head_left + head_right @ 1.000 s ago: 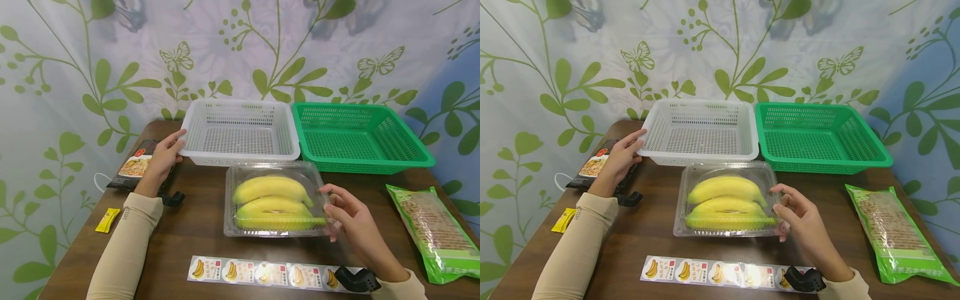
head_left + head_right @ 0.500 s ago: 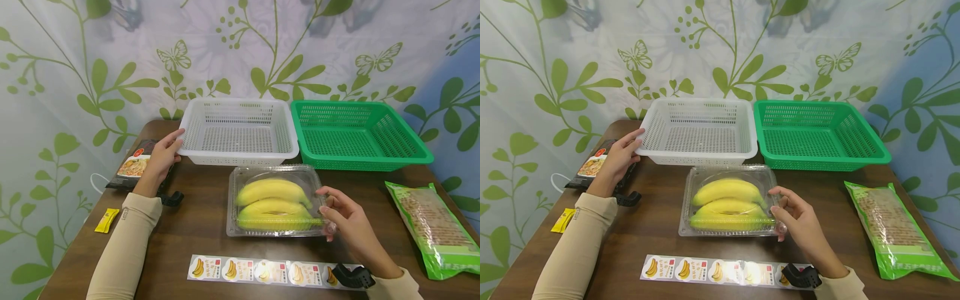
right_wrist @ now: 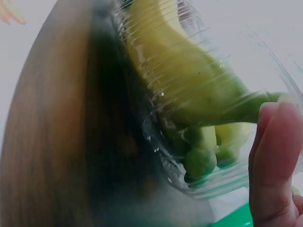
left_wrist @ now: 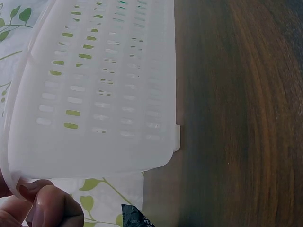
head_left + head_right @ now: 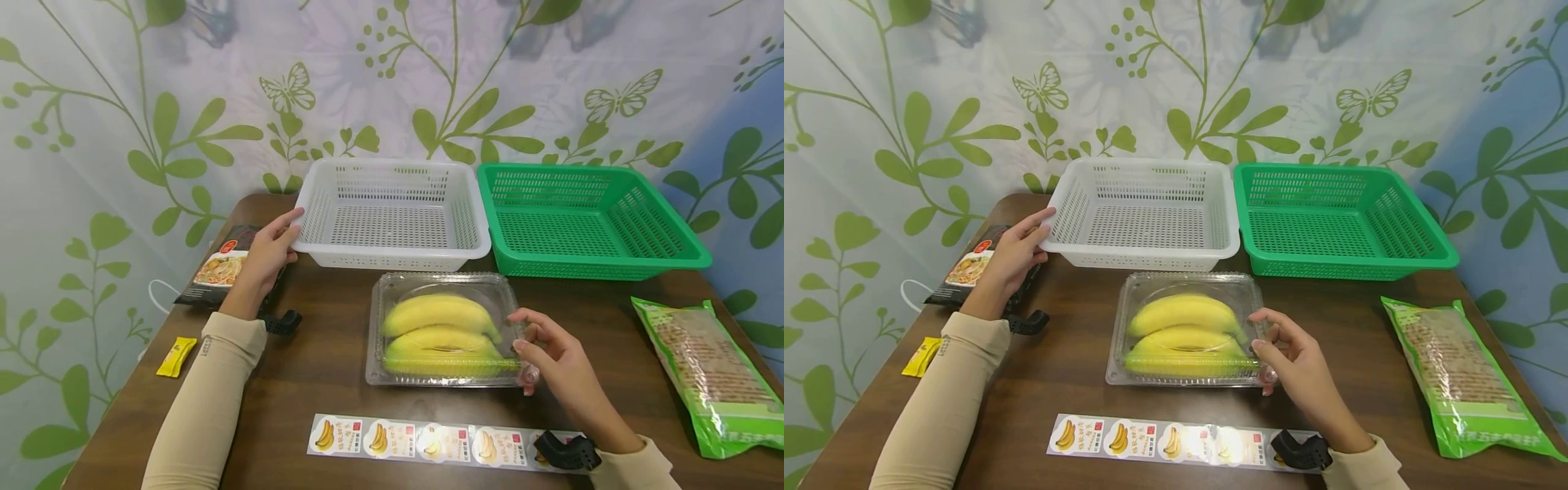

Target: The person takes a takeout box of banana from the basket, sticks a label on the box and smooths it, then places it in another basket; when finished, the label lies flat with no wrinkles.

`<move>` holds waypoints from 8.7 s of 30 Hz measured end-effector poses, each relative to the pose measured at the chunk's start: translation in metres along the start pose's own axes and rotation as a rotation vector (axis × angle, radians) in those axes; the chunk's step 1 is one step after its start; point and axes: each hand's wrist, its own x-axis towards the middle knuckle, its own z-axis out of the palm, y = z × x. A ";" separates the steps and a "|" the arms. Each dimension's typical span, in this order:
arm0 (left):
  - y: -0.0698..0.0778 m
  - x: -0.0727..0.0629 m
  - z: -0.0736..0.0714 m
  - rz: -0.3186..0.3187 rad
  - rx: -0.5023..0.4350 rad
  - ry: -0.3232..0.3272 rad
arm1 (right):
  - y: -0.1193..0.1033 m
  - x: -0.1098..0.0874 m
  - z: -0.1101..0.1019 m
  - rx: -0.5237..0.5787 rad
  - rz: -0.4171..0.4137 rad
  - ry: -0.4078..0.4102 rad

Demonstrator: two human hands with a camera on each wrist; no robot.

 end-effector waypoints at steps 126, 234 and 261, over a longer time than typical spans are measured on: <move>-0.056 -0.195 0.025 0.371 0.645 -0.736 | 0.034 -0.053 0.096 -0.850 -0.879 -0.260; -0.050 -0.196 0.023 0.360 0.556 -0.747 | 0.029 -0.053 0.092 -0.777 -0.615 -0.393; -0.047 -0.196 0.019 0.440 0.438 -0.716 | 0.029 -0.053 0.091 -0.765 -0.590 -0.413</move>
